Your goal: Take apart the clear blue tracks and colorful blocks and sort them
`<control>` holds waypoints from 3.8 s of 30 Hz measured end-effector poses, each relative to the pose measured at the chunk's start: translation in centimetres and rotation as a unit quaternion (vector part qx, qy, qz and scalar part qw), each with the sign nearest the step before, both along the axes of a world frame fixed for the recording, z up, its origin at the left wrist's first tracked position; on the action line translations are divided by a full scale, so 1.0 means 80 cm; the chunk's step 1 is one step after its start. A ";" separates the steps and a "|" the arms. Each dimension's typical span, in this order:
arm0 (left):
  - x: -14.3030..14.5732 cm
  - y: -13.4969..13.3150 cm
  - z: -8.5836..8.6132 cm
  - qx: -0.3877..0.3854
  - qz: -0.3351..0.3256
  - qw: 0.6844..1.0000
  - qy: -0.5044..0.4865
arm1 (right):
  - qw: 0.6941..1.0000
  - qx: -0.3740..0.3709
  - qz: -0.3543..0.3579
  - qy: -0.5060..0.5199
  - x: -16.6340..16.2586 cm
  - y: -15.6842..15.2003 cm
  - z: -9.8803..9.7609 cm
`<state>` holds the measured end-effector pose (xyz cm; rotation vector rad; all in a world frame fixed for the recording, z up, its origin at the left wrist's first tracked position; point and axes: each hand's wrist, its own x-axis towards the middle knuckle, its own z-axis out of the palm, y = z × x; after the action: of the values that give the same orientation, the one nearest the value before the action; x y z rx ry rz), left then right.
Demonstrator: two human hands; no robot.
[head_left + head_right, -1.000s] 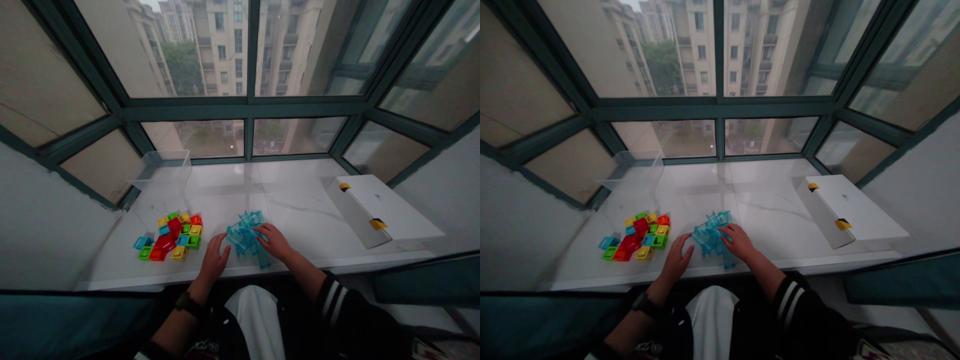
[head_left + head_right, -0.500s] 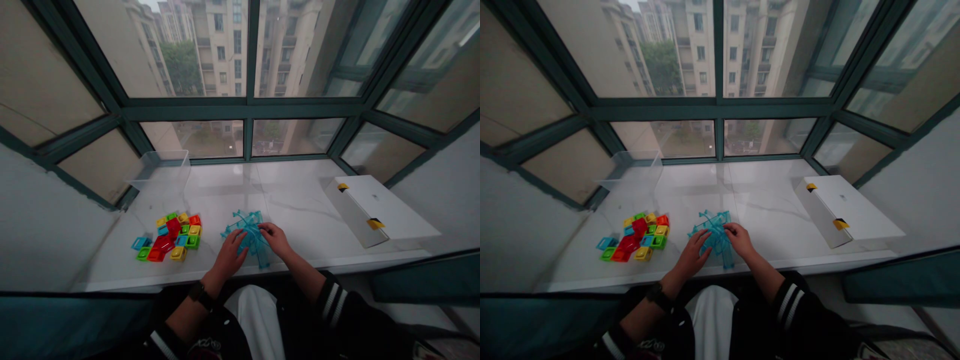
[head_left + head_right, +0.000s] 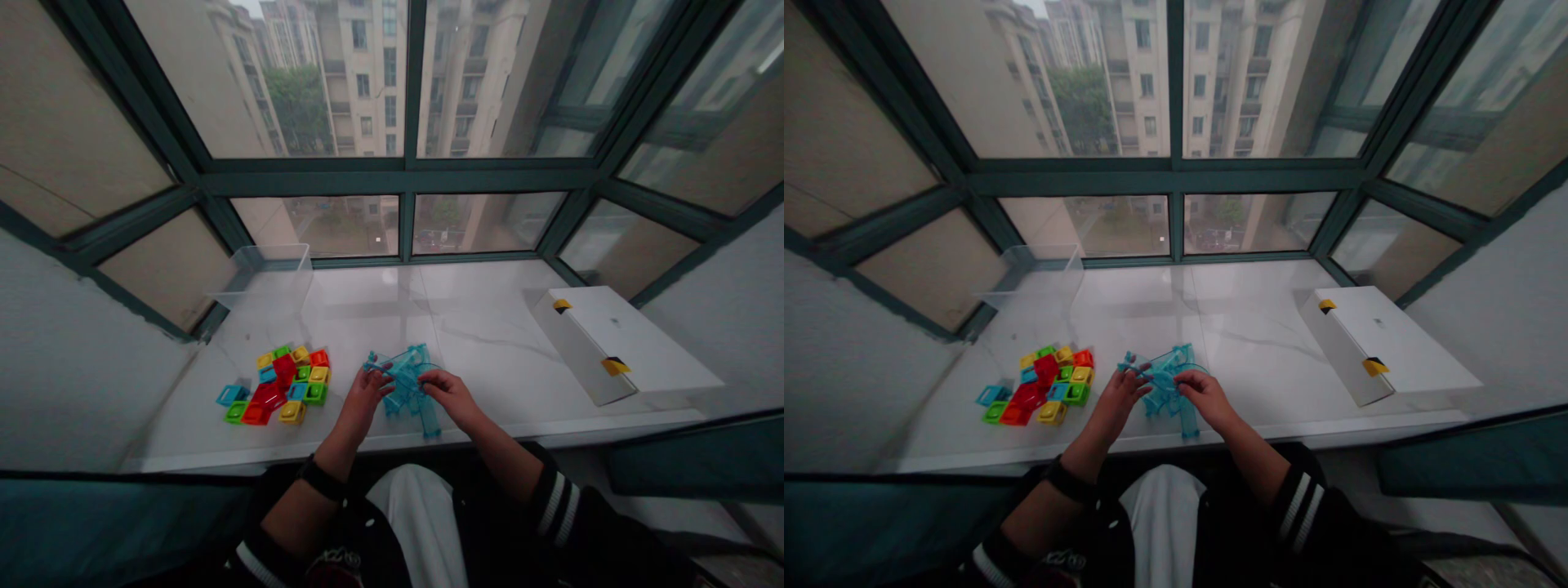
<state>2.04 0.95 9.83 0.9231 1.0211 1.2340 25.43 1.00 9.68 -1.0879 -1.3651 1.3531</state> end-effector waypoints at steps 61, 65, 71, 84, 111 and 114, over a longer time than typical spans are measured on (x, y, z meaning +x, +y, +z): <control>-0.078 -0.033 -0.121 0.212 0.117 0.809 0.535 | 0.763 -0.052 -0.423 -0.487 0.301 0.074 -0.108; -0.078 -0.033 -0.120 0.217 0.112 0.808 0.536 | 0.750 -0.058 -0.421 -0.507 0.296 0.073 -0.109; -0.077 -0.034 -0.118 0.219 0.111 0.806 0.539 | 0.752 -0.047 -0.424 -0.502 0.296 0.070 -0.111; -0.078 -0.033 -0.123 0.216 0.110 0.806 0.541 | 0.758 -0.013 -0.453 -0.469 0.291 0.064 -0.108; -0.072 -0.037 -0.114 0.202 0.101 0.826 0.517 | 0.884 0.251 0.084 -0.386 0.018 0.027 -0.023; -0.073 -0.036 -0.113 0.196 0.107 0.831 0.509 | 0.893 0.237 0.070 -0.375 0.015 0.025 -0.022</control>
<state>-3.76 -1.93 0.75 1.9452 1.7639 1.1280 26.60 2.99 7.91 -1.2265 -2.2280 0.6070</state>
